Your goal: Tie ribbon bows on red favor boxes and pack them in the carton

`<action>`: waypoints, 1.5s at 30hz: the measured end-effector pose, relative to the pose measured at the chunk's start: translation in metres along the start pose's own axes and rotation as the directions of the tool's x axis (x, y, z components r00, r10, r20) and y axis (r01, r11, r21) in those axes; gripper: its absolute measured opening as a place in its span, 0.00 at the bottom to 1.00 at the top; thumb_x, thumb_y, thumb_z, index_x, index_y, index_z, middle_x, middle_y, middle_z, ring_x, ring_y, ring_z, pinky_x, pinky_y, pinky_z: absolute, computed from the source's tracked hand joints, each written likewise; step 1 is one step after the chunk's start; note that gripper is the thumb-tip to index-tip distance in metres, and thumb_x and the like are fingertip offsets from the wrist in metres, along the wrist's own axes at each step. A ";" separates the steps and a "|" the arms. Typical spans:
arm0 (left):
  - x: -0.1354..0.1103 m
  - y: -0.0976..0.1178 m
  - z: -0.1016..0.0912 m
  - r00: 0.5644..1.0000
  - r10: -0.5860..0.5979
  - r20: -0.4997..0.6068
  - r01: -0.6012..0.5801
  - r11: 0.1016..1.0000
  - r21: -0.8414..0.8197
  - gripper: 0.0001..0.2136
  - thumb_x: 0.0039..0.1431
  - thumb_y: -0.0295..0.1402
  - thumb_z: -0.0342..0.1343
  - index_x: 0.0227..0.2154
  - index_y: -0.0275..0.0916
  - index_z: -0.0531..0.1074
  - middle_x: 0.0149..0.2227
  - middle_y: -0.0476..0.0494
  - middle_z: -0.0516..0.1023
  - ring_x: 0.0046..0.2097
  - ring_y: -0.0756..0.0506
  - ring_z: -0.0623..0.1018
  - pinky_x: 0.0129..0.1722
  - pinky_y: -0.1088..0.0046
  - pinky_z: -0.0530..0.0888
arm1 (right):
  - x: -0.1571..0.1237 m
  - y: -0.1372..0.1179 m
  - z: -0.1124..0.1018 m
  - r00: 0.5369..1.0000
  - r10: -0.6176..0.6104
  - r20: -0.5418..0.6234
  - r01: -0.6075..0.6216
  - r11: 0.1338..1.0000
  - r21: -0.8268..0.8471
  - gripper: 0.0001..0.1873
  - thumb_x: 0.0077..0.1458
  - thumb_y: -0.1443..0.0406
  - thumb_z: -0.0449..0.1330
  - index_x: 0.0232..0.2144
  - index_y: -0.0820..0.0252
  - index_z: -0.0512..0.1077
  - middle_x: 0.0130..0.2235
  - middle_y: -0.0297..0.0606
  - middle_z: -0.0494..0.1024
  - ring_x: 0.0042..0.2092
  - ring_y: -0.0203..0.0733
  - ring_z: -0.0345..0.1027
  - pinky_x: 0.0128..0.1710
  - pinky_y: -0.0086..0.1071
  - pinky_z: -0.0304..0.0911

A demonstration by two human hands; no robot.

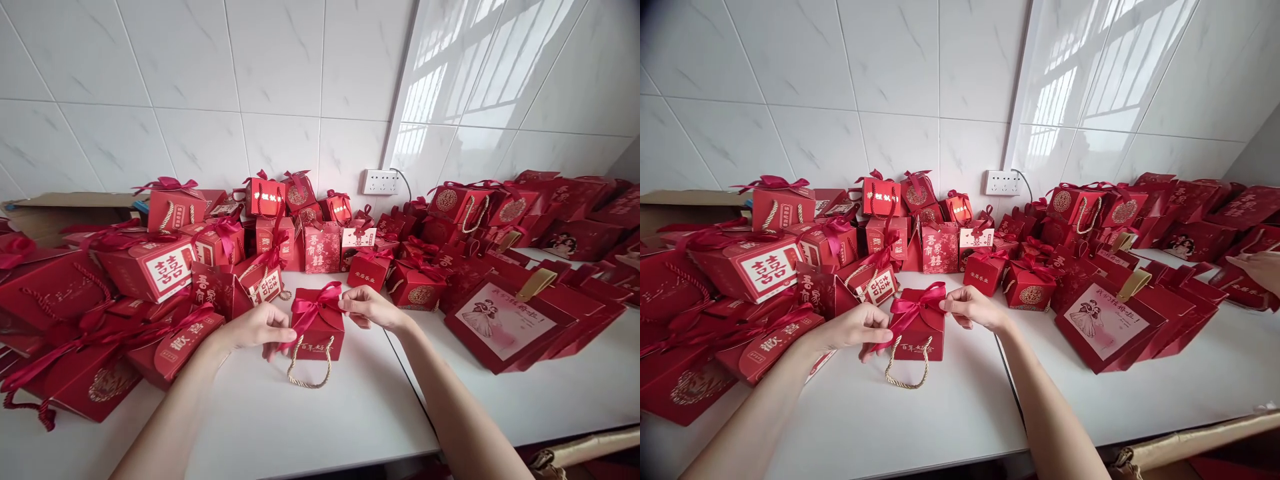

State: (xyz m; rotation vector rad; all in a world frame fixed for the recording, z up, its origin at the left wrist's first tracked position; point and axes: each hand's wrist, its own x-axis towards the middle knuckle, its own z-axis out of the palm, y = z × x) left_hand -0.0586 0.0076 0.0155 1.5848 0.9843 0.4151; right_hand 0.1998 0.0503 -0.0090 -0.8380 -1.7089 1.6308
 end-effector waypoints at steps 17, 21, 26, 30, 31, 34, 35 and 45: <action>0.018 0.098 -0.002 0.724 0.426 -0.543 -0.687 0.521 -0.506 0.08 0.48 0.35 0.60 0.20 0.36 0.72 0.25 0.48 0.73 0.30 0.50 0.72 0.33 0.72 0.71 | 0.006 -0.113 0.005 0.824 -0.423 -0.377 0.477 0.877 0.060 0.19 0.47 0.50 0.56 0.18 0.57 0.64 0.33 0.40 0.74 0.38 0.43 0.69 0.36 0.35 0.64; 0.022 0.117 0.005 0.692 0.464 -0.553 -0.716 0.540 -0.443 0.12 0.50 0.38 0.57 0.33 0.34 0.77 0.36 0.41 0.78 0.38 0.46 0.75 0.36 0.73 0.71 | 0.016 -0.128 0.028 0.818 -0.460 -0.344 0.523 0.845 0.112 0.26 0.47 0.43 0.54 0.25 0.59 0.74 0.31 0.42 0.78 0.38 0.44 0.70 0.41 0.37 0.65; 0.020 0.119 0.011 0.671 0.514 -0.534 -0.735 0.558 -0.385 0.12 0.49 0.34 0.58 0.36 0.35 0.76 0.37 0.41 0.79 0.39 0.46 0.75 0.39 0.72 0.71 | 0.014 -0.129 0.044 0.770 -0.541 -0.338 0.598 0.796 0.089 0.28 0.48 0.43 0.55 0.32 0.60 0.77 0.35 0.44 0.79 0.41 0.46 0.71 0.45 0.39 0.64; 0.010 0.116 0.007 0.689 0.463 -0.557 -0.722 0.510 -0.468 0.09 0.52 0.37 0.54 0.24 0.36 0.71 0.20 0.49 0.72 0.21 0.52 0.69 0.27 0.73 0.68 | 0.003 -0.125 0.033 0.782 -0.546 -0.299 0.593 0.800 0.089 0.26 0.52 0.44 0.52 0.22 0.60 0.72 0.24 0.39 0.75 0.28 0.40 0.69 0.34 0.35 0.66; 0.007 0.114 0.004 0.686 0.455 -0.568 -0.726 0.480 -0.492 0.13 0.53 0.39 0.52 0.19 0.38 0.66 0.15 0.53 0.65 0.16 0.54 0.62 0.23 0.74 0.65 | -0.001 -0.124 0.027 0.797 -0.535 -0.280 0.578 0.811 0.096 0.28 0.53 0.44 0.49 0.17 0.58 0.67 0.19 0.35 0.70 0.21 0.36 0.65 0.27 0.32 0.64; 0.002 0.106 -0.006 0.672 0.458 -0.582 -0.739 0.470 -0.483 0.20 0.55 0.44 0.47 0.14 0.41 0.52 0.09 0.59 0.47 0.12 0.56 0.49 0.19 0.75 0.59 | -0.011 -0.121 0.008 0.846 -0.481 -0.231 0.504 0.862 0.050 0.31 0.53 0.40 0.40 0.11 0.54 0.50 0.09 0.24 0.48 0.09 0.28 0.41 0.11 0.27 0.49; 0.002 0.101 -0.007 0.694 0.454 -0.559 -0.713 0.544 -0.443 0.20 0.54 0.45 0.48 0.14 0.41 0.52 0.09 0.59 0.48 0.12 0.55 0.51 0.20 0.74 0.60 | -0.013 -0.119 0.004 0.861 -0.457 -0.222 0.472 0.881 0.017 0.31 0.52 0.40 0.41 0.12 0.54 0.49 0.08 0.23 0.47 0.08 0.27 0.39 0.10 0.26 0.46; 0.001 0.035 0.033 0.831 0.309 -0.463 0.033 0.803 0.595 0.17 0.39 0.47 0.64 0.18 0.42 0.66 0.21 0.51 0.70 0.23 0.47 0.68 0.23 0.73 0.58 | 0.000 -0.056 0.019 0.975 -0.038 -0.218 -0.116 0.752 -0.649 0.18 0.41 0.53 0.69 0.27 0.59 0.69 0.23 0.34 0.73 0.18 0.34 0.63 0.16 0.27 0.55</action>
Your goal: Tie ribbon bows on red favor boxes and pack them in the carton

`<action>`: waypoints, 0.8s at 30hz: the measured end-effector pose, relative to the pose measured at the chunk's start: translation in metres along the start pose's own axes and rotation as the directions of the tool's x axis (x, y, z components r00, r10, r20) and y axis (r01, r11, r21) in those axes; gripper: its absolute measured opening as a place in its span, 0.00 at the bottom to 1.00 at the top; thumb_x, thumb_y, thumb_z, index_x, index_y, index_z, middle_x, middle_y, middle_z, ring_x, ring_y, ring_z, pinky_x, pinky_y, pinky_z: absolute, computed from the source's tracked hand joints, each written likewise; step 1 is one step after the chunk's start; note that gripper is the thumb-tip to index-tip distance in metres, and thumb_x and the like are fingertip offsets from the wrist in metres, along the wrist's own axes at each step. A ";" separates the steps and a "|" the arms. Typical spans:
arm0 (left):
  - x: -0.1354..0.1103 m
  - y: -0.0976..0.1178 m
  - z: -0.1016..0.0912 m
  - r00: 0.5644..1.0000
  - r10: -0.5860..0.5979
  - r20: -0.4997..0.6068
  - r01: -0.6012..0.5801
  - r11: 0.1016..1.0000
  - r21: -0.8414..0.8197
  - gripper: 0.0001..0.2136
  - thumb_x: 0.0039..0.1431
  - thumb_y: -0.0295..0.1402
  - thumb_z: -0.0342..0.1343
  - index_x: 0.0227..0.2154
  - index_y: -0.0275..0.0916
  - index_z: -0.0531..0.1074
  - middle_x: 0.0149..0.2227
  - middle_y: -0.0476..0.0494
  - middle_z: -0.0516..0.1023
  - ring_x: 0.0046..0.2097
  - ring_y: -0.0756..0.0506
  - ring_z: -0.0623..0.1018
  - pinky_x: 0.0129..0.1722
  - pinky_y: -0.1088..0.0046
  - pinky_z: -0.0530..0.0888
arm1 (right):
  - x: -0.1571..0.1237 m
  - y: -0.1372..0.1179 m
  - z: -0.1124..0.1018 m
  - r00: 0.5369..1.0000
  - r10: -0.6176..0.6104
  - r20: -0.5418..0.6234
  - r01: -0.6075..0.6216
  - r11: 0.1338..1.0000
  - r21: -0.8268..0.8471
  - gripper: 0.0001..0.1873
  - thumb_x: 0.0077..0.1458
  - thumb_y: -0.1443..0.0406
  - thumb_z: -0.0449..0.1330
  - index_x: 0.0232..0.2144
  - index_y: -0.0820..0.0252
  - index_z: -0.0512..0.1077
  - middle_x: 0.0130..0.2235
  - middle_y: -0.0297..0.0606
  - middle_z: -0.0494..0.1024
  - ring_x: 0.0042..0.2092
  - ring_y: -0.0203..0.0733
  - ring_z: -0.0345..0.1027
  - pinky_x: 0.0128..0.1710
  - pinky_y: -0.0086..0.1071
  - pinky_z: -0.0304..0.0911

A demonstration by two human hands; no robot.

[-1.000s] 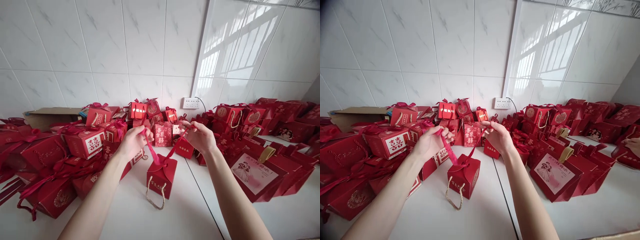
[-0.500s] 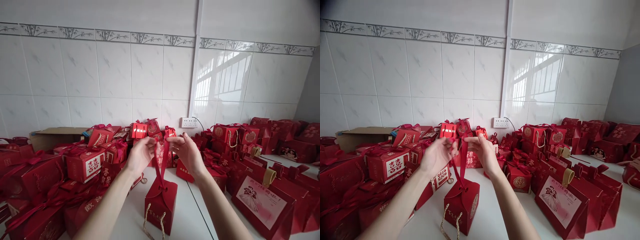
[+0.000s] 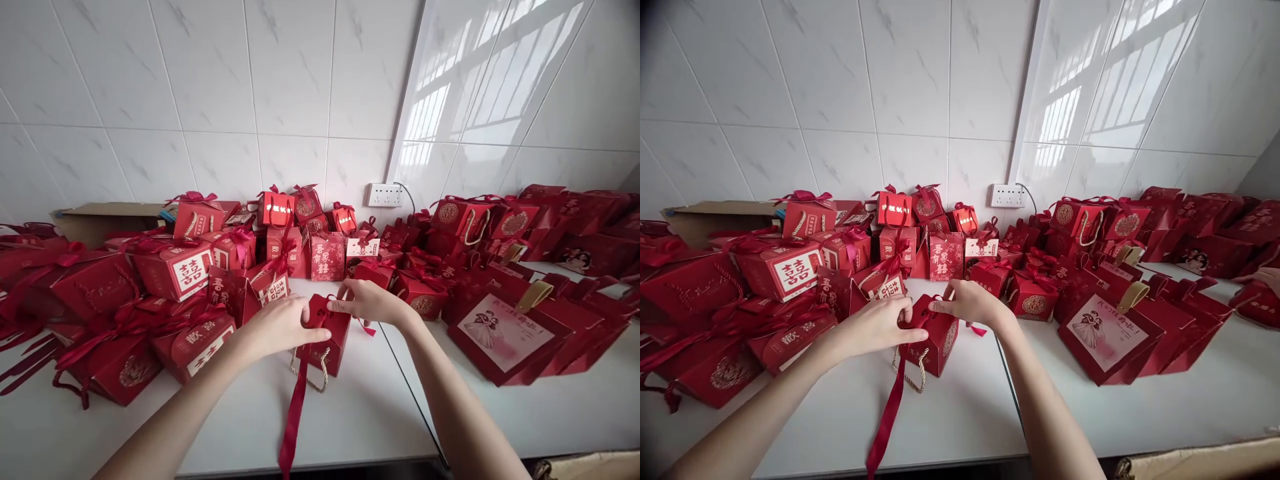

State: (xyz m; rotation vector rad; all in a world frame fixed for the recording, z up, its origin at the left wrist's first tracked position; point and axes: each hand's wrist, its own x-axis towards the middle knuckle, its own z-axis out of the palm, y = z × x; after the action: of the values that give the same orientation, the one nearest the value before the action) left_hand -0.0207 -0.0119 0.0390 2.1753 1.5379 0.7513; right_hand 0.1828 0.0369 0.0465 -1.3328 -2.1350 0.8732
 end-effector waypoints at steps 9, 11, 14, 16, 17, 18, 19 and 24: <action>-0.001 -0.027 -0.017 0.998 0.057 0.022 -0.055 0.994 -0.096 0.04 0.52 0.34 0.56 0.23 0.42 0.72 0.29 0.50 0.75 0.32 0.45 0.74 0.32 0.75 0.65 | -0.025 0.000 0.002 0.965 0.002 0.262 -0.026 0.996 0.089 0.12 0.51 0.65 0.58 0.19 0.59 0.61 0.16 0.26 0.63 0.15 0.30 0.58 0.14 0.24 0.51; -0.002 -0.029 -0.018 1.000 0.020 0.005 -0.020 0.995 -0.102 0.04 0.54 0.34 0.55 0.26 0.43 0.71 0.29 0.50 0.76 0.31 0.46 0.73 0.32 0.75 0.64 | -0.032 0.001 0.001 0.971 -0.007 0.238 -0.027 0.990 0.139 0.13 0.52 0.61 0.57 0.20 0.59 0.61 0.16 0.26 0.63 0.15 0.30 0.59 0.14 0.23 0.51; -0.003 -0.031 -0.016 1.000 -0.002 -0.015 0.000 0.991 -0.131 0.05 0.56 0.36 0.53 0.28 0.42 0.69 0.29 0.51 0.75 0.30 0.46 0.73 0.31 0.75 0.64 | -0.032 0.008 0.005 0.997 0.067 0.036 -0.069 0.995 0.070 0.18 0.52 0.53 0.58 0.20 0.59 0.62 0.18 0.31 0.66 0.17 0.33 0.62 0.12 0.24 0.53; -0.004 -0.030 -0.014 0.999 -0.017 -0.027 0.013 0.989 -0.147 0.05 0.56 0.37 0.52 0.31 0.42 0.69 0.30 0.51 0.75 0.31 0.46 0.73 0.31 0.75 0.64 | -0.028 0.013 0.008 0.991 0.130 0.022 -0.129 0.991 -0.017 0.21 0.48 0.50 0.62 0.20 0.60 0.64 0.20 0.35 0.70 0.18 0.35 0.64 0.11 0.25 0.53; -0.004 -0.030 -0.014 0.999 -0.024 -0.026 0.020 0.987 -0.160 0.06 0.56 0.38 0.53 0.33 0.42 0.69 0.30 0.50 0.75 0.31 0.46 0.73 0.32 0.75 0.64 | -0.026 0.015 0.009 0.986 0.154 0.068 -0.152 0.988 -0.036 0.21 0.46 0.49 0.63 0.21 0.60 0.65 0.21 0.38 0.72 0.19 0.36 0.65 0.11 0.25 0.53; -0.005 -0.030 -0.015 0.999 -0.032 -0.017 0.029 0.984 -0.173 0.08 0.56 0.39 0.53 0.34 0.42 0.69 0.29 0.50 0.75 0.31 0.47 0.73 0.32 0.75 0.64 | -0.024 0.017 0.010 0.976 0.176 0.128 -0.173 0.984 -0.032 0.21 0.46 0.49 0.64 0.21 0.60 0.66 0.22 0.39 0.73 0.20 0.37 0.67 0.11 0.25 0.55; -0.005 -0.030 -0.018 0.999 -0.046 0.005 0.046 0.982 -0.185 0.09 0.56 0.41 0.52 0.36 0.41 0.69 0.28 0.50 0.74 0.30 0.47 0.72 0.31 0.75 0.64 | -0.024 0.018 0.009 0.965 0.194 0.178 -0.194 0.981 -0.015 0.20 0.47 0.50 0.63 0.22 0.61 0.67 0.23 0.40 0.74 0.21 0.38 0.68 0.12 0.26 0.56; -0.009 -0.029 -0.041 0.942 -0.192 0.276 0.247 0.952 -0.180 0.19 0.53 0.50 0.53 0.37 0.39 0.71 0.23 0.52 0.66 0.21 0.52 0.62 0.22 0.76 0.58 | -0.028 0.021 -0.005 0.960 0.116 0.255 -0.138 0.988 0.067 0.17 0.50 0.55 0.61 0.21 0.61 0.65 0.20 0.32 0.69 0.20 0.31 0.61 0.16 0.25 0.53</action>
State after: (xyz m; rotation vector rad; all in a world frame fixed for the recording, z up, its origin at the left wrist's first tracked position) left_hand -0.0694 -0.0113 0.0526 1.8257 1.4637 0.5128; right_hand 0.2103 0.0190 0.0331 -1.3920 -2.1875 1.2288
